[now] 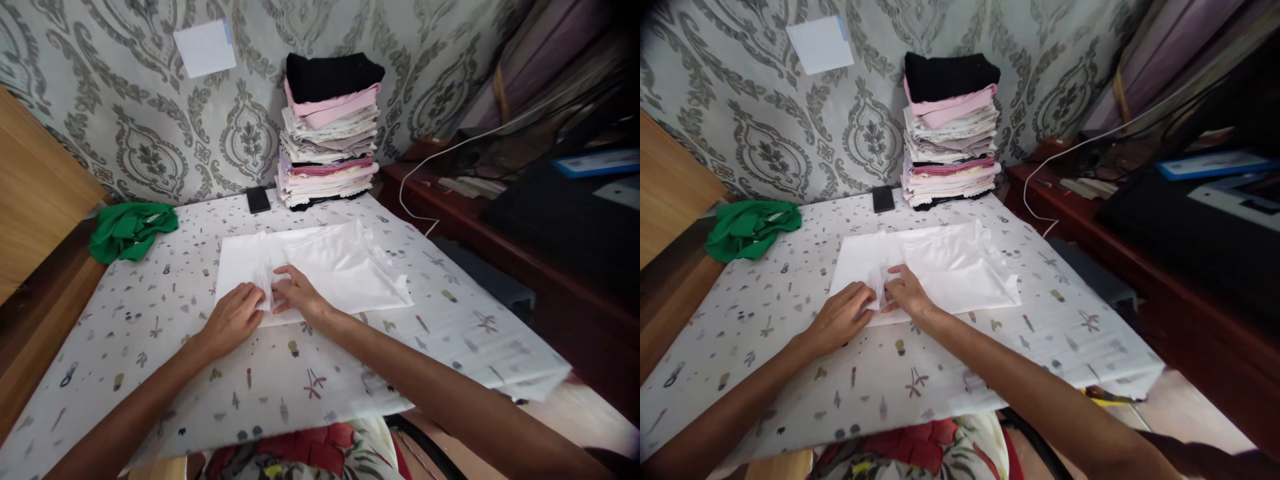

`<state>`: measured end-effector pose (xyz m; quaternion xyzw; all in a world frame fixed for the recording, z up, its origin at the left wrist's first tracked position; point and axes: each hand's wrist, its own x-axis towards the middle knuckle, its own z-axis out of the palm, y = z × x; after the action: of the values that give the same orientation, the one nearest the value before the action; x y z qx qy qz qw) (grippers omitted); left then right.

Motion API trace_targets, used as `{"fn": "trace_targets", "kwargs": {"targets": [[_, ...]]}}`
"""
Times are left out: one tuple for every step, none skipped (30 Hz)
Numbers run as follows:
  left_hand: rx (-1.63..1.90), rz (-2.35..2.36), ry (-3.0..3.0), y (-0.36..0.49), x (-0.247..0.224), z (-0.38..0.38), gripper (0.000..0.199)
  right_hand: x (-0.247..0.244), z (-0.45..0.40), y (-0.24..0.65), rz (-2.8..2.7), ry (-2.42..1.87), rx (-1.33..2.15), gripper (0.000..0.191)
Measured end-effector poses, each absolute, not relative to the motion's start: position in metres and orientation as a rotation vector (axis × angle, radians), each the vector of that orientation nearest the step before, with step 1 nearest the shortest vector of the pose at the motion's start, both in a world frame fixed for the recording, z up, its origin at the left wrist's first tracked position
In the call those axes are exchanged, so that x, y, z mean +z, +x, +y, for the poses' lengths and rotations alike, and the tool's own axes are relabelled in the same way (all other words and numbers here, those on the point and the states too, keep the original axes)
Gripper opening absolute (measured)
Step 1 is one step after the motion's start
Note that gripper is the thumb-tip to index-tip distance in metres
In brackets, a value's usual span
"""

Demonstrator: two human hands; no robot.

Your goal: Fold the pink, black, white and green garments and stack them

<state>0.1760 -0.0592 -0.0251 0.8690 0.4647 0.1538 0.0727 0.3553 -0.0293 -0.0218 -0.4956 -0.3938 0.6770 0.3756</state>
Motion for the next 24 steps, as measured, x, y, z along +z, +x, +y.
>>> {"fn": "trace_targets", "kwargs": {"targets": [[0.495,1.4,2.591,0.175,-0.027,-0.059,0.011,-0.022,-0.027,0.355,-1.028,-1.285,1.726,0.025],[0.534,1.407,2.561,0.174,-0.028,-0.059,0.013,-0.023,-0.025,0.355,-1.053,-1.299,1.723,0.016],[0.571,1.416,2.528,0.173,-0.029,-0.06,0.014,-0.023,-0.022,0.355,-1.08,-1.31,1.726,0.011],[0.603,1.425,2.497,0.173,-0.029,-0.06,0.013,-0.023,-0.02,0.355,-1.11,-1.314,1.732,0.01],[0.621,1.429,2.472,0.172,-0.029,-0.06,0.012,-0.023,-0.018,0.354,-1.141,-1.318,1.738,0.012],[0.631,1.427,2.453,0.172,-0.029,-0.061,0.012,-0.023,-0.016,0.354,-1.175,-1.321,1.745,0.015],[0.64,1.423,2.443,0.172,-0.028,-0.062,0.012,-0.023,-0.013,0.354,-1.212,-1.33,1.751,0.019],[0.652,1.416,2.44,0.172,-0.028,-0.063,0.011,-0.024,-0.01,0.354,-1.248,-1.347,1.755,0.023],[0.666,1.406,2.443,0.172,-0.027,-0.064,0.011,-0.024,-0.008,0.354,-1.279,-1.366,1.757,0.028],[0.685,1.396,2.449,0.172,-0.026,-0.065,0.011,-0.024,-0.005,0.355,-1.3,-1.385,1.755,0.035],[0.707,1.385,2.456,0.173,-0.025,-0.066,0.011,-0.025,-0.002,0.355,-1.311,-1.397,1.751,0.042],[0.728,1.373,2.463,0.173,-0.024,-0.067,0.012,-0.025,0.0,0.355,-1.312,-1.397,1.748,0.048],[0.743,1.357,2.472,0.174,-0.024,-0.067,0.012,-0.026,0.001,0.355,-1.307,-1.391,1.75,0.052],[0.751,1.344,2.48,0.175,-0.024,-0.068,0.012,-0.026,0.003,0.355,-1.299,-1.38,1.756,0.055],[0.756,1.335,2.49,0.175,-0.024,-0.069,0.013,-0.027,0.003,0.355,-1.289,-1.374,1.764,0.055],[0.757,1.331,2.502,0.176,-0.025,-0.069,0.013,-0.028,0.003,0.355,-1.28,-1.374,1.769,0.054],[0.752,1.333,2.515,0.176,-0.026,-0.07,0.013,-0.028,0.003,0.355,-1.275,-1.382,1.769,0.052],[0.744,1.337,2.529,0.177,-0.027,-0.07,0.014,-0.028,0.003,0.355,-1.281,-1.393,1.756,0.05],[0.738,1.34,2.542,0.177,-0.029,-0.07,0.014,-0.028,0.003,0.356,-1.309,-1.411,1.723,0.048],[0.735,1.34,2.555,0.178,-0.03,-0.07,0.014,-0.027,0.003,0.356,-1.377,-1.434,1.665,0.046],[0.736,1.338,2.565,0.178,-0.032,-0.07,0.014,-0.025,0.004,0.355,-1.491,-1.462,1.576,0.044],[0.742,1.333,2.574,0.178,-0.033,-0.07,0.014,-0.023,0.005,0.355,-1.64,-1.497,1.443,0.043],[0.751,1.326,2.581,0.178,-0.034,-0.07,0.013,-0.021,0.006,0.354,-1.804,-1.535,1.276,0.041],[0.76,1.322,2.584,0.179,-0.034,-0.07,0.014,-0.019,0.008,0.353,-1.958,-1.577,1.096,0.037]]}}
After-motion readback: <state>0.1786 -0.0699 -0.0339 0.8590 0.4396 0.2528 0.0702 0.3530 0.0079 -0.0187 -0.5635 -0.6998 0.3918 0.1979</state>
